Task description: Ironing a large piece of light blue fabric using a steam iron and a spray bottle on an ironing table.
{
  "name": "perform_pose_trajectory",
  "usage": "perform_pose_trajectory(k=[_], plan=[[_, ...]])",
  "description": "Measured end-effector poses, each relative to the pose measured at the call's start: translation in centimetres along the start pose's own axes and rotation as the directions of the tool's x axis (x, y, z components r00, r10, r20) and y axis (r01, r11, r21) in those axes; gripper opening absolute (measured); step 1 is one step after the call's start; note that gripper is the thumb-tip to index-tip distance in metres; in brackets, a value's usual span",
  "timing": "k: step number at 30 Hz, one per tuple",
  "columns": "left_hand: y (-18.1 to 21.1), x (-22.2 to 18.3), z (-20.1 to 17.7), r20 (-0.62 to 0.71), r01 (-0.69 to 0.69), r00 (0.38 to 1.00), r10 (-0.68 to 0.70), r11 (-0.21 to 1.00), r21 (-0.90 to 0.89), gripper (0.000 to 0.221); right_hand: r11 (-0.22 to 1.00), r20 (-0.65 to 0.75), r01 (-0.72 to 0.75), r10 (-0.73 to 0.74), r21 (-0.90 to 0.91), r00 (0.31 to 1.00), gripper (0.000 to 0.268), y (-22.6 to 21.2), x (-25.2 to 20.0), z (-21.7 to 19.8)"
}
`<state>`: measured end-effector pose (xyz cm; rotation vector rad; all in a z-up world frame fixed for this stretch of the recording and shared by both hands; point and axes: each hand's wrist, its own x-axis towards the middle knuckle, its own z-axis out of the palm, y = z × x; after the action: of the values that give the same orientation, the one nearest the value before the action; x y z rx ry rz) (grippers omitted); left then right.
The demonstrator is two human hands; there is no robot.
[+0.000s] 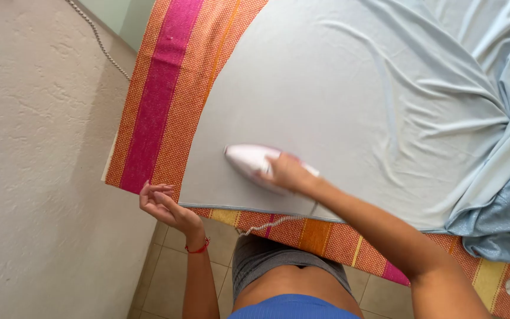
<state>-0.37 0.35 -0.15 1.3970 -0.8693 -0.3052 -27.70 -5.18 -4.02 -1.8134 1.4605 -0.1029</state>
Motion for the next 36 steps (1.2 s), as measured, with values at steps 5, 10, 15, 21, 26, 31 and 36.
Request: perform_pose_trajectory(k=[5, 10, 15, 21, 26, 31, 36], plan=[[0.0, -1.5, 0.0, 0.019, 0.045, 0.999, -0.045, 0.999, 0.021, 0.030, 0.992, 0.306, 0.029, 0.009, -0.122, 0.952, 0.059, -1.1, -3.7, 0.5], [0.3, -1.9, 0.8, 0.087, 0.027, 0.996, -0.030, 0.999, 0.036, 0.034, 0.984, 0.043, -0.127, 0.122, 0.128, 0.992, 0.055, 1.6, -0.6, -6.6], [-2.0, -3.6, 2.6, 0.225, 0.113, 0.968, -0.113, 0.994, 0.013, 0.041, 0.995, 0.108, -0.015, 0.025, -0.095, 0.994, 0.051, 2.6, -7.4, -0.7], [0.1, -6.5, 7.1, 0.597, -0.006, 0.796, -0.095, 0.986, 0.165, 0.052, 0.997, -0.041, -0.075, 0.073, -0.028, 0.996, 0.063, 7.9, -8.2, -4.8], [-4.6, -8.5, 8.5, 0.792, -0.425, 0.605, 0.077, 0.873, 0.240, 0.049, 0.986, -0.006, -0.124, 0.126, 0.112, 0.992, 0.056, 8.7, -12.2, -2.7], [-7.1, -9.2, 8.3, 0.829, -0.639, 0.554, 0.077, 0.677, 0.364, 0.053, 0.984, -0.198, -0.180, 0.176, -0.003, 0.964, 0.068, 14.5, -12.0, -5.7], [-7.5, -9.1, 7.8, 0.854, -0.667, 0.517, 0.054, 0.650, 0.363, 0.053, 0.939, -0.322, -0.265, 0.327, 0.221, 0.889, 0.063, 15.5, -12.3, -5.7]])
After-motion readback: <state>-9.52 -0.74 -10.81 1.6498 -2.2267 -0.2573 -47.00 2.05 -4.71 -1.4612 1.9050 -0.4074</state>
